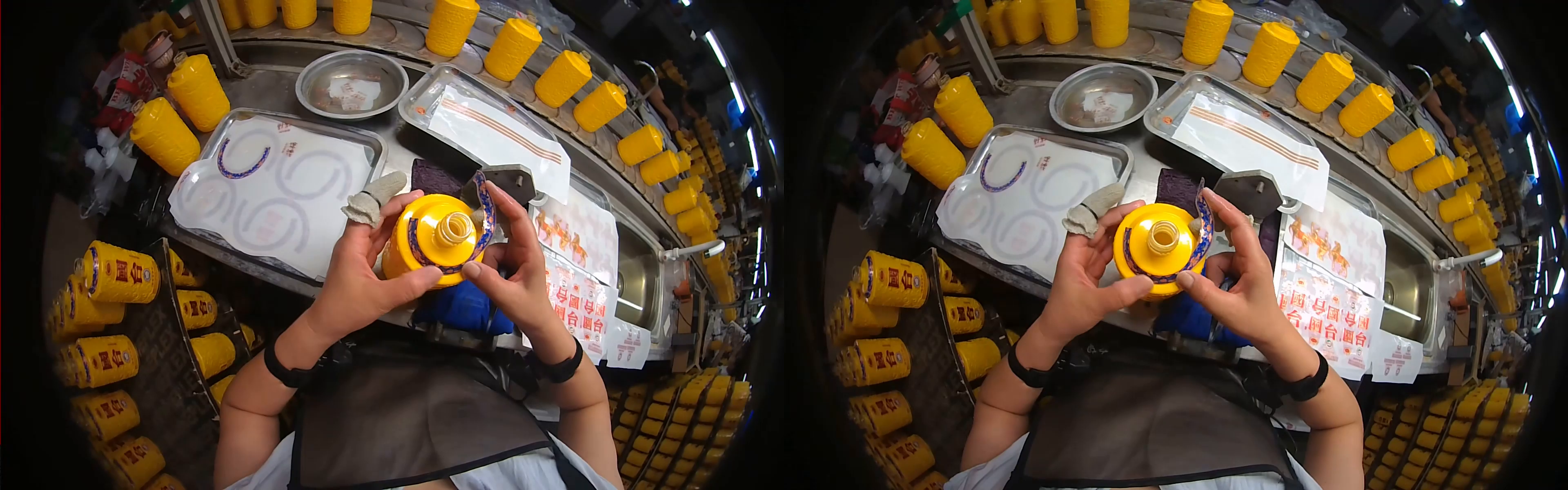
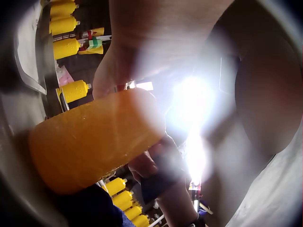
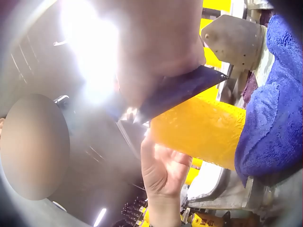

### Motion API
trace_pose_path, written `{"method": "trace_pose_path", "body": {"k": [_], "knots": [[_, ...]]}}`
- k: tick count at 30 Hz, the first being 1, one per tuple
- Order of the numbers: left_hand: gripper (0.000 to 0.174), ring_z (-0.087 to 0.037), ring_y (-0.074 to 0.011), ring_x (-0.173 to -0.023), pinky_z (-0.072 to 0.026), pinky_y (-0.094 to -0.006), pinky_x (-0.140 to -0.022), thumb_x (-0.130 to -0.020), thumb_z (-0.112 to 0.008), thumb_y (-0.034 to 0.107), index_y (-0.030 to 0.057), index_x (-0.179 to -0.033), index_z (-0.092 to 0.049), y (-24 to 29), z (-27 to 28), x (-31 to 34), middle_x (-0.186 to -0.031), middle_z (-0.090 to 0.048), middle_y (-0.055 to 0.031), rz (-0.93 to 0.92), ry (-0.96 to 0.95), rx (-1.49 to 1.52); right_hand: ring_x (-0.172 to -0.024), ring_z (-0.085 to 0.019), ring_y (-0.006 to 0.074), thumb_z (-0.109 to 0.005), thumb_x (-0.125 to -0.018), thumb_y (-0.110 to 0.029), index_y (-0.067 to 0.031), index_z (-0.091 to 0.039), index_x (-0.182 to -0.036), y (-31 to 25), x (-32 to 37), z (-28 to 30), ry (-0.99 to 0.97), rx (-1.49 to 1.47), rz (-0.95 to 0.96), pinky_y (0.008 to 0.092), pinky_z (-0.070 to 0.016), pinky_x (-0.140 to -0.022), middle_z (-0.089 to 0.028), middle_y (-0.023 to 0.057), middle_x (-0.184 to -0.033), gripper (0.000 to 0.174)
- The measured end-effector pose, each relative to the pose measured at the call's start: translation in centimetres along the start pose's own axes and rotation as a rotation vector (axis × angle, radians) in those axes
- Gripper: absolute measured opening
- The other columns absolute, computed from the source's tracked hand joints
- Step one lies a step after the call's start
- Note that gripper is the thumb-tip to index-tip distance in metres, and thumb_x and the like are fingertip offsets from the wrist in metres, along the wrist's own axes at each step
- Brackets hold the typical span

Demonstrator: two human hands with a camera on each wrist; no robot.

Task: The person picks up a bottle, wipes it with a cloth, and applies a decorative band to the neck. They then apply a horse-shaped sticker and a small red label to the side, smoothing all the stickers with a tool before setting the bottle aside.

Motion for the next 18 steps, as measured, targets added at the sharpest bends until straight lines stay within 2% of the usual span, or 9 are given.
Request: {"method": "trace_pose_path", "body": {"k": [4,7,10,13,16,18], "knots": [[0.079,-0.047,-0.0212,-0.129,-0.0361,-0.0339,-0.110,-0.077,-0.078,0.005,-0.0022,-0.141,-0.031,-0.2,-0.6,0.0,-0.138,-0.045,-0.0138,0.006,0.050,-0.057,-0.060,-0.045,-0.0009,-0.079,-0.072,-0.008,-0.0025,-0.032,-0.149,0.0,-0.3,-0.3,0.031,0.098,0.043,0.0160,-0.0364,-0.052,-0.042,0.0086,-0.145,0.091],[0.080,-0.047,-0.0212,-0.128,-0.0376,-0.0337,-0.109,-0.077,-0.077,0.004,-0.0025,-0.141,-0.030,0.1,-0.6,-0.1,-0.137,-0.045,-0.0140,0.022,0.045,-0.037,-0.060,-0.044,-0.0010,-0.080,-0.071,-0.009,-0.0027,-0.033,-0.149,-0.4,-0.3,-0.4,0.039,0.077,-0.031,0.0162,-0.0365,-0.051,-0.042,0.0088,-0.146,0.092],[0.082,-0.046,-0.0214,-0.130,-0.0357,-0.0339,-0.110,-0.077,-0.079,0.005,-0.0023,-0.142,-0.030,0.4,-0.7,-0.1,-0.138,-0.045,-0.0146,0.031,0.040,0.031,-0.060,-0.045,-0.0007,-0.080,-0.072,-0.008,-0.0027,-0.033,-0.149,-0.2,-0.3,-0.5,0.047,0.062,-0.015,0.0165,-0.0357,-0.051,-0.042,0.0088,-0.146,0.091],[0.080,-0.043,-0.0219,-0.133,-0.0328,-0.0345,-0.113,-0.081,-0.076,0.006,-0.0021,-0.144,-0.026,-0.5,0.2,-0.1,-0.140,-0.044,-0.0151,-0.029,-0.028,0.040,-0.059,-0.045,-0.0005,-0.080,-0.074,-0.011,-0.0038,-0.032,-0.150,0.0,-0.1,-0.3,0.012,0.043,-0.003,0.0170,-0.0350,-0.050,-0.043,0.0086,-0.145,0.089],[0.075,-0.041,-0.0226,-0.135,-0.0301,-0.0356,-0.115,-0.088,-0.069,0.004,-0.0018,-0.146,-0.023,-0.7,0.7,-0.4,-0.142,-0.043,-0.0158,0.071,0.004,0.324,-0.058,-0.044,-0.0004,-0.080,-0.077,-0.014,-0.0059,-0.033,-0.150,-0.7,0.0,0.3,-0.058,0.045,-0.081,0.0174,-0.0345,-0.049,-0.045,0.0079,-0.143,0.087],[0.071,-0.042,-0.0228,-0.135,-0.0301,-0.0361,-0.115,-0.091,-0.064,0.002,-0.0016,-0.147,-0.021,-0.8,0.7,-0.4,-0.142,-0.043,-0.0162,0.071,-0.007,0.322,-0.057,-0.043,-0.0001,-0.080,-0.079,-0.017,-0.0074,-0.033,-0.150,-1.6,-0.1,0.9,-0.093,0.122,-0.087,0.0176,-0.0346,-0.049,-0.046,0.0071,-0.140,0.086]]}}
Point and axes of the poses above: each hand's wrist, its own x-axis away from the middle knuckle, its own z-axis out of the back of the hand, y = z × x, the point moved 3 cm from there along -x, towards the middle knuckle
